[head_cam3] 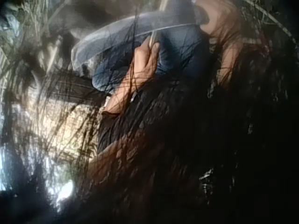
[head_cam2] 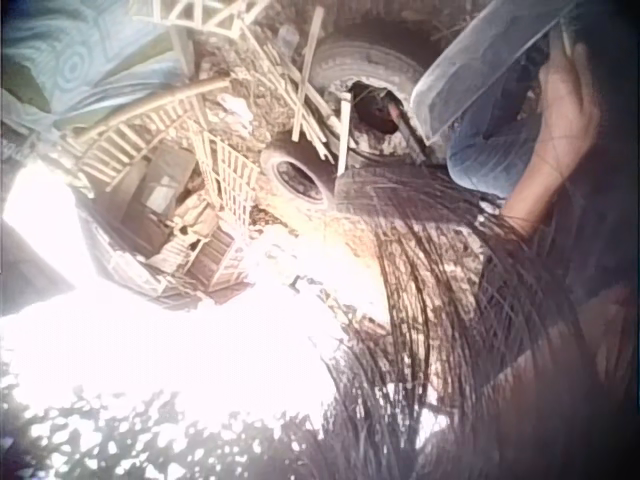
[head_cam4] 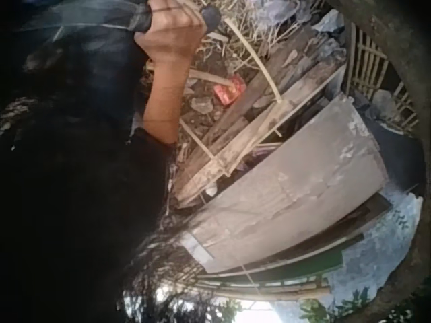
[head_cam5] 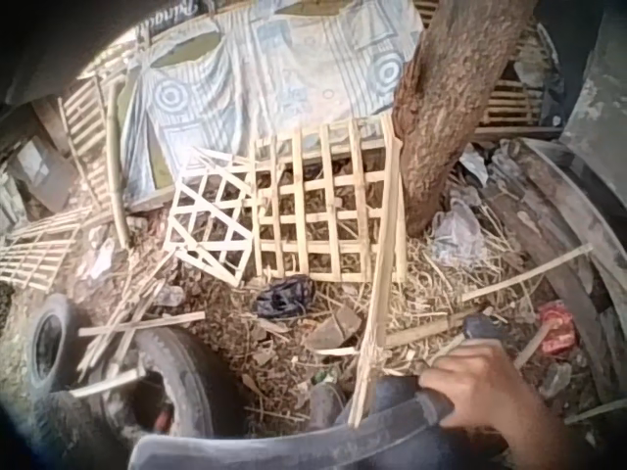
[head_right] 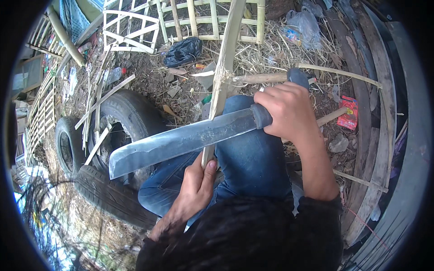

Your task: The person constructs a wooden frame by hammering nails into bamboo strips and then uses a machete to shave and refine the edges of a long bamboo pole.

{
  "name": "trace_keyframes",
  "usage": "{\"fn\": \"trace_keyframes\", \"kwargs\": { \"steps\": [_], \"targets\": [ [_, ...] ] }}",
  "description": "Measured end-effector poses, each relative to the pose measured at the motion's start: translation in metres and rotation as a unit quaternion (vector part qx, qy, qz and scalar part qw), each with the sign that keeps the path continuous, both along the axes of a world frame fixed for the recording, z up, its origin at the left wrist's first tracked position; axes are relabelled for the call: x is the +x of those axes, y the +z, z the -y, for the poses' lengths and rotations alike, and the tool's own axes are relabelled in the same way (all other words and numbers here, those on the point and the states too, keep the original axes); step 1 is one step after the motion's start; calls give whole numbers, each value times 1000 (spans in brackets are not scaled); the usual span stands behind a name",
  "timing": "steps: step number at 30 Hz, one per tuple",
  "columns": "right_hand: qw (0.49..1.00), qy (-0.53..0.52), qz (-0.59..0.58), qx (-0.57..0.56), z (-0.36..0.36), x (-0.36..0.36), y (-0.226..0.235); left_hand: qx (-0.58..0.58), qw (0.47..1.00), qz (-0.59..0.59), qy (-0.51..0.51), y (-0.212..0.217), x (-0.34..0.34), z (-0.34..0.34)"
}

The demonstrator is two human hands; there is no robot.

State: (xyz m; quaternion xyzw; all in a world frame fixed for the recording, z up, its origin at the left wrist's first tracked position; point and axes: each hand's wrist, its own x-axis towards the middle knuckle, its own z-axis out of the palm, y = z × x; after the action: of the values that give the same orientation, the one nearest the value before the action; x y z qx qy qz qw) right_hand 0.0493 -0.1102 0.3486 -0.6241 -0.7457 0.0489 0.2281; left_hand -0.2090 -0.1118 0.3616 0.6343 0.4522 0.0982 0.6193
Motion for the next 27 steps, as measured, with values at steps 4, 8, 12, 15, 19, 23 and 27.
{"fn": "trace_keyframes", "kwargs": {
  "steps": [4,8,12,15,19,23,27],
  "targets": [
    [996,-90,-6,19,16,-5,-4,-9,999,-15,-50,0,0,14],
    [981,-182,-8,73,21,-20,-6,-42,998,39,-42,2,-5,27],
    [967,-233,34,96,25,-21,-10,-444,878,177,-28,0,-15,29],
    [946,-313,13,84,10,-17,-20,-584,786,201,24,8,-18,36],
    [953,-283,-10,104,21,-14,-26,-191,979,63,7,12,-21,28],
    [955,-254,-90,120,22,-16,-31,-105,994,-27,5,8,-27,6],
    [971,-185,-112,99,21,-11,-21,-76,997,15,29,4,-22,-5]
  ]
}}
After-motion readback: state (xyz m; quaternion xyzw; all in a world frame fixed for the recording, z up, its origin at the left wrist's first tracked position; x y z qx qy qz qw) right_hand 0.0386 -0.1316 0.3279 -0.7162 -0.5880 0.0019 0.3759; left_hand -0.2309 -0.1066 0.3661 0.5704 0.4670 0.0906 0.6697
